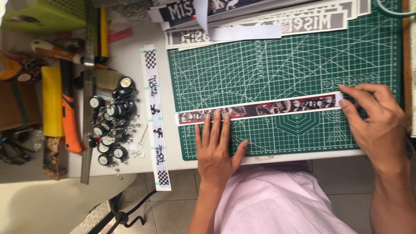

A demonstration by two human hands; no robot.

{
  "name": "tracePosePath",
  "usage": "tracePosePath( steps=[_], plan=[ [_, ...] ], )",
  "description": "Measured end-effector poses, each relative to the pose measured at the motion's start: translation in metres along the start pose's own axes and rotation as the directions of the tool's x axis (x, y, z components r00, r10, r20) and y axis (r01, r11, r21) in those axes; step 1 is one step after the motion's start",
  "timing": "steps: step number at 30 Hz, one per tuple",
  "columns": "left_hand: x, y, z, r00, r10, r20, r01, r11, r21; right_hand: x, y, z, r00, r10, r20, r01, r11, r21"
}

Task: The person places a printed sticker strip on a green cutting mat, then repeatedly cuts small pieces of green tape and applies them to the edges of the strip to secure it. The person uses scissors to cut the tape and smooths it down by hand.

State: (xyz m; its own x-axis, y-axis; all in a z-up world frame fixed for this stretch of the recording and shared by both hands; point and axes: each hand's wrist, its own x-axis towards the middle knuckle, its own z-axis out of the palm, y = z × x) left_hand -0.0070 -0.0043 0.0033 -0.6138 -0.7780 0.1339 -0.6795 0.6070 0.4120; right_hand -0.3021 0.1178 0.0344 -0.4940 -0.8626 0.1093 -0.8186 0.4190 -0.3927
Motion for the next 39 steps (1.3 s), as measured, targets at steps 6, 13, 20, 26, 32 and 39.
tracePosePath(
  steps=[6,13,20,26,32,39],
  plan=[
    [-0.002,-0.002,0.008,1.0,0.0,-0.007,0.0,1.0,0.023,0.009,-0.01,-0.007,0.999,0.031,0.033,-0.032,0.999,0.023],
    [-0.005,-0.003,0.01,1.0,-0.008,0.005,0.008,1.0,0.024,0.006,-0.006,-0.005,0.998,0.054,0.035,-0.056,0.998,0.04],
    [-0.004,-0.003,0.009,1.0,-0.007,0.001,0.007,1.0,0.022,0.006,0.0,-0.009,0.997,-0.039,0.072,0.042,0.998,-0.037],
    [-0.005,-0.002,0.01,1.0,-0.011,0.0,0.011,1.0,0.025,0.008,-0.001,-0.011,0.992,0.014,0.129,-0.017,1.0,0.02],
    [-0.006,-0.004,0.011,1.0,-0.006,0.004,0.006,1.0,0.029,0.001,0.012,-0.005,0.994,-0.01,0.109,0.008,1.0,0.012],
    [-0.008,-0.006,0.017,1.0,-0.008,-0.005,0.008,0.999,0.039,-0.001,0.016,-0.001,0.991,0.025,0.133,-0.027,1.0,0.014]
  ],
)
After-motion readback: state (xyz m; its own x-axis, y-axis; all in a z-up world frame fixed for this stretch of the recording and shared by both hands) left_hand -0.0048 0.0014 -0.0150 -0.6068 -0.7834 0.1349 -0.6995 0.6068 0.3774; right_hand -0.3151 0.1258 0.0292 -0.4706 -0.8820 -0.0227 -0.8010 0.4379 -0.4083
